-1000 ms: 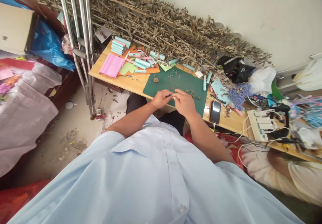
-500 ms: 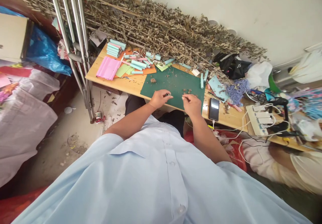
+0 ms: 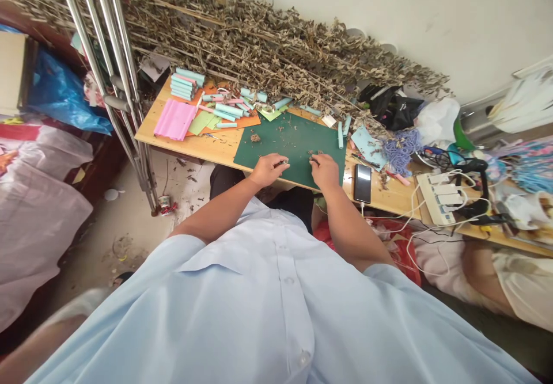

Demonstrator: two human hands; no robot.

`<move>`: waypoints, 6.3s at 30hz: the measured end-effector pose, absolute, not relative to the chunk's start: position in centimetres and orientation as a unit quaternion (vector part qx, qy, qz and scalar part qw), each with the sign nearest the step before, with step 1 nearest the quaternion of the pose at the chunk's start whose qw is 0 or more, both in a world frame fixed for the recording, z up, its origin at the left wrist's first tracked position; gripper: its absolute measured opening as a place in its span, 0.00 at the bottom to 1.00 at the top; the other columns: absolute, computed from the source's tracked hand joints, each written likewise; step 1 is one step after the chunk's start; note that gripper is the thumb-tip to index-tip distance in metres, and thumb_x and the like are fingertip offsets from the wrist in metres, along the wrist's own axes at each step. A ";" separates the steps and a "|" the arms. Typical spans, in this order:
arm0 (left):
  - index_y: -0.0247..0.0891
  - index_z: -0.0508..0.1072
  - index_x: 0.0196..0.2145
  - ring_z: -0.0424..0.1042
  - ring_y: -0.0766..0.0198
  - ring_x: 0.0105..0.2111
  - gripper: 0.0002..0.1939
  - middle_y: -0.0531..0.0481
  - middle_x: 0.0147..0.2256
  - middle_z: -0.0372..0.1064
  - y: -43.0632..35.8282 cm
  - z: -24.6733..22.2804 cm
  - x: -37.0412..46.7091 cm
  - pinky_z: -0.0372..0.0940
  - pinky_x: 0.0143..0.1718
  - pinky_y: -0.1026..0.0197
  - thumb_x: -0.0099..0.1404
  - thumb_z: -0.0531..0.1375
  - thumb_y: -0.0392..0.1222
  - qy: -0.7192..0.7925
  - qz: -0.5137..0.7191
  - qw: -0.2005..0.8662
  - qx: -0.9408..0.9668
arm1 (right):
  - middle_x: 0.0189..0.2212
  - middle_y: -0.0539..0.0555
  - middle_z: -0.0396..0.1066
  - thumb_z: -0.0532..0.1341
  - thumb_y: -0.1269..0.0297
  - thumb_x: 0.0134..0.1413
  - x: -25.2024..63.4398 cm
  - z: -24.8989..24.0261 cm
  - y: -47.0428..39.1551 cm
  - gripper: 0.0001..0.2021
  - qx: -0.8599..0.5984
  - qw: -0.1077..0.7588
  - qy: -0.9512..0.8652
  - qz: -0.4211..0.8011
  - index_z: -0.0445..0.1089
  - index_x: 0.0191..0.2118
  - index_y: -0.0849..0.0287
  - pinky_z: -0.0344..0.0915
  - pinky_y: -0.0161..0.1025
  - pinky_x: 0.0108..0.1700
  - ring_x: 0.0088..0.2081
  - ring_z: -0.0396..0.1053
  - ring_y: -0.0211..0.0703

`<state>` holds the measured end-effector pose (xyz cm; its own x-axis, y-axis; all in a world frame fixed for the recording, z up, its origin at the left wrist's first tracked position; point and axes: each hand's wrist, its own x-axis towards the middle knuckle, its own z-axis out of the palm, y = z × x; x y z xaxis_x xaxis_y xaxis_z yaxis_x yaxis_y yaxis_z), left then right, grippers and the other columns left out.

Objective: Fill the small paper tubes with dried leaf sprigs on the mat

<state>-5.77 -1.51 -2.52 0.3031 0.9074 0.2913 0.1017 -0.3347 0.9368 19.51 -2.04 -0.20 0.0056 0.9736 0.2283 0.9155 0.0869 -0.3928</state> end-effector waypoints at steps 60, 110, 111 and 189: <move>0.37 0.81 0.43 0.76 0.64 0.33 0.11 0.46 0.38 0.78 -1.6 -2.3 -5.8 0.72 0.39 0.60 0.71 0.64 0.47 0.392 0.448 0.387 0.704 | 0.27 0.49 0.77 0.71 0.54 0.50 17.5 2.1 -5.4 0.13 -0.681 0.487 -0.426 0.343 0.72 0.34 0.57 0.64 0.32 0.22 0.23 0.73 0.39; 0.37 0.81 0.42 0.74 0.69 0.26 0.11 0.49 0.36 0.76 -1.2 -3.1 -5.8 0.71 0.35 0.62 0.71 0.64 0.47 0.377 0.465 0.382 0.704 | 0.24 0.41 0.68 0.63 0.69 0.41 17.1 3.3 -7.0 0.18 -0.556 0.580 -0.187 0.565 0.57 0.38 0.49 0.48 0.27 0.13 0.20 0.67 0.36; 0.37 0.81 0.42 0.74 0.69 0.26 0.11 0.49 0.36 0.76 -1.1 -3.2 -5.8 0.71 0.35 0.62 0.71 0.64 0.48 0.378 0.465 0.381 0.704 | 0.24 0.40 0.68 0.63 0.70 0.41 17.1 3.3 -7.0 0.18 -0.561 0.579 -0.187 0.562 0.57 0.39 0.49 0.49 0.26 0.13 0.20 0.66 0.36; 0.37 0.81 0.42 0.77 0.62 0.36 0.13 0.45 0.39 0.79 -1.4 -2.6 -5.8 0.72 0.43 0.58 0.72 0.63 0.49 0.382 0.452 0.360 0.721 | 0.44 0.61 0.76 0.56 0.65 0.65 16.9 0.0 -4.8 0.12 -0.644 0.238 -0.713 0.145 0.79 0.41 0.54 0.69 0.51 0.58 0.49 0.72 0.54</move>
<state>-5.81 -1.44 -2.56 0.2999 0.8760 0.3777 0.2248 -0.4496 0.8644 16.91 -4.81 0.04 -0.0582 0.9866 0.1525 0.8491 0.1292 -0.5122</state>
